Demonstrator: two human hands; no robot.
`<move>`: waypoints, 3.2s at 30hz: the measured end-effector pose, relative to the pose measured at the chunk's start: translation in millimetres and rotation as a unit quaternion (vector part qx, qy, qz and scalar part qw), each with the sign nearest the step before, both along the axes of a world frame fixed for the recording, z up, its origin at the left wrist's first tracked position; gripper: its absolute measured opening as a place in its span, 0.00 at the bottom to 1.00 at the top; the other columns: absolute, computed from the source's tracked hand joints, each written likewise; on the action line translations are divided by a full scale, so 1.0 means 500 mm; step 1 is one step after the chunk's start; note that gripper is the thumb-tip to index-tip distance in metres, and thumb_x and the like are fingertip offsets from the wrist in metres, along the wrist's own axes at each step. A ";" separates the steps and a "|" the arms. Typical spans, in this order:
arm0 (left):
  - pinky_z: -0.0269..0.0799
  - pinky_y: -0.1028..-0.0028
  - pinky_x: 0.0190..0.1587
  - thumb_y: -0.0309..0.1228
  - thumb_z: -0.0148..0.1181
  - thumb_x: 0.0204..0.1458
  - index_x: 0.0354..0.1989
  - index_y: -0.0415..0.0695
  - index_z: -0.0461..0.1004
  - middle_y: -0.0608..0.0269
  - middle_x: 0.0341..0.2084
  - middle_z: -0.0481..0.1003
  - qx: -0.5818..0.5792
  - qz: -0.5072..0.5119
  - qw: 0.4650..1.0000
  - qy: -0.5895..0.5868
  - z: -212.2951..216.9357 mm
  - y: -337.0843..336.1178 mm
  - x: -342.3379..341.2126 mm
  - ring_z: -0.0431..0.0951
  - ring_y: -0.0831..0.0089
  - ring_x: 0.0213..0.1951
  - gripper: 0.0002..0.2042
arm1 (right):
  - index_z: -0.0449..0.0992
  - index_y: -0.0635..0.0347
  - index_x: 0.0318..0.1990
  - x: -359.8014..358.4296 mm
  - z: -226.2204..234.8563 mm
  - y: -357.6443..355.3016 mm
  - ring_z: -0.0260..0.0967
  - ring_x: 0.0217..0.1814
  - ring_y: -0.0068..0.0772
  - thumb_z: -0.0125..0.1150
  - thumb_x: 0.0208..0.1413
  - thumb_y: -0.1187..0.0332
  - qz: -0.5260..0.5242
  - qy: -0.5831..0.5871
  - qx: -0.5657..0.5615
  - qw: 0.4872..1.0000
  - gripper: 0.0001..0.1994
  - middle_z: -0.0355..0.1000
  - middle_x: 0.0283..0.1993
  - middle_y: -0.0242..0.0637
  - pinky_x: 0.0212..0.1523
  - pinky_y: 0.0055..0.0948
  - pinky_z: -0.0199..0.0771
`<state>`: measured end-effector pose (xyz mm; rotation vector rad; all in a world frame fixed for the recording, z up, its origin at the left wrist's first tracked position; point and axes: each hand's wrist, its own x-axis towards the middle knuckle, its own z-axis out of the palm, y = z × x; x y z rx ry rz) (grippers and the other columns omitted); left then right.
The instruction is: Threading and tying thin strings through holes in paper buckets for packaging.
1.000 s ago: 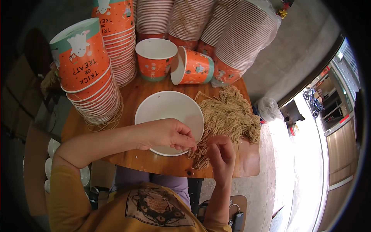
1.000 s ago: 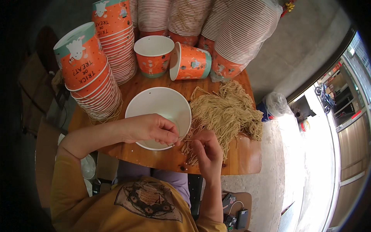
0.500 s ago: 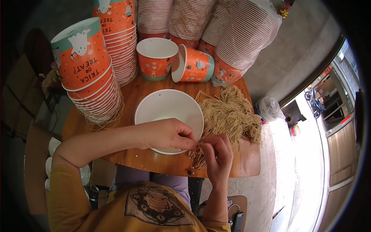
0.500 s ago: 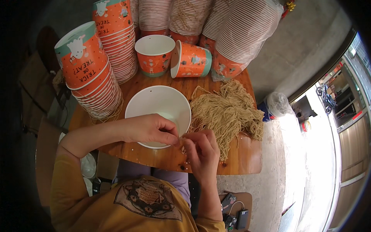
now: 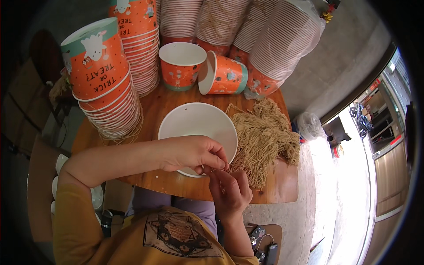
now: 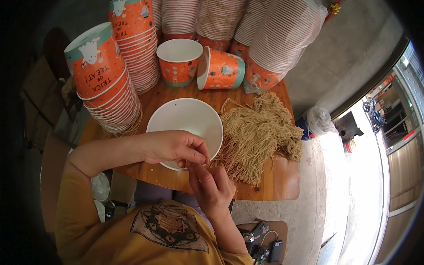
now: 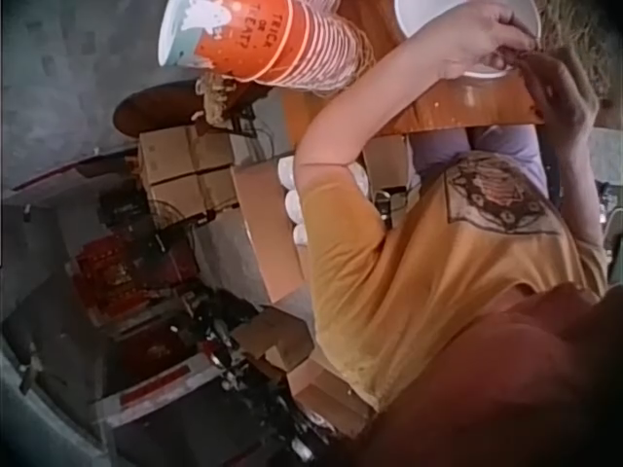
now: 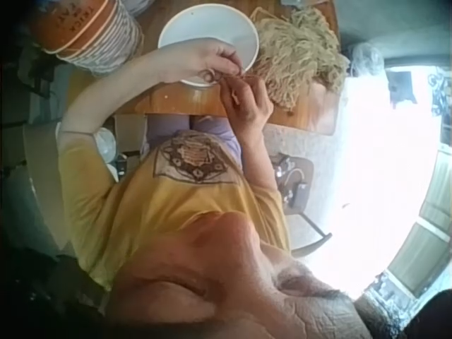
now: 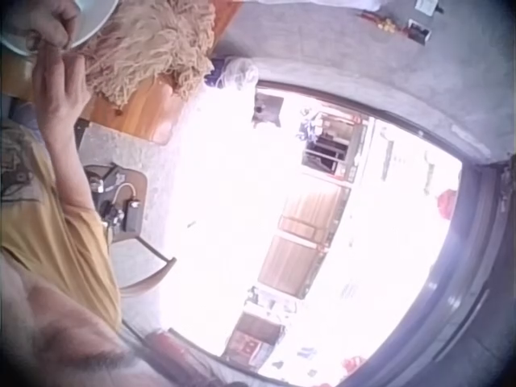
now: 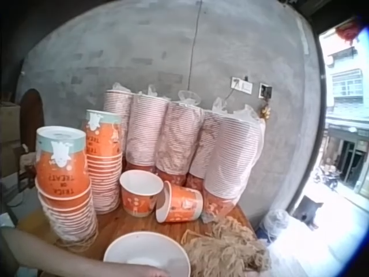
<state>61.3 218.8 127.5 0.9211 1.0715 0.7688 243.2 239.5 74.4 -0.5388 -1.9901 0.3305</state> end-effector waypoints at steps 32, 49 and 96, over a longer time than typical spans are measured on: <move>0.69 0.78 0.40 0.25 0.54 0.55 0.51 0.42 0.67 0.68 0.34 0.69 0.210 -0.024 0.952 0.223 0.010 -0.020 -0.009 0.69 0.81 0.35 0.14 | 0.73 0.61 0.32 0.004 0.025 0.015 0.55 0.21 0.18 0.65 0.51 0.76 0.049 0.019 -0.327 0.944 0.05 0.65 0.23 0.30 0.23 0.19 0.59; 0.70 0.68 0.38 0.29 0.56 0.52 0.36 0.41 0.70 0.60 0.32 0.73 0.305 0.012 0.878 0.369 0.018 -0.047 0.018 0.75 0.64 0.36 0.07 | 0.73 0.58 0.33 0.009 0.012 0.003 0.62 0.19 0.24 0.67 0.48 0.76 0.007 -0.015 -0.158 0.987 0.08 0.66 0.25 0.31 0.20 0.24 0.63; 0.66 0.76 0.44 0.21 0.55 0.54 0.52 0.43 0.60 0.69 0.32 0.69 0.275 0.033 0.944 0.180 0.008 -0.043 0.035 0.68 0.81 0.35 0.18 | 0.68 0.60 0.37 0.017 0.001 -0.007 0.57 0.28 0.10 0.55 0.57 0.78 0.148 0.186 -0.505 0.830 0.04 0.63 0.30 0.22 0.27 0.13 0.58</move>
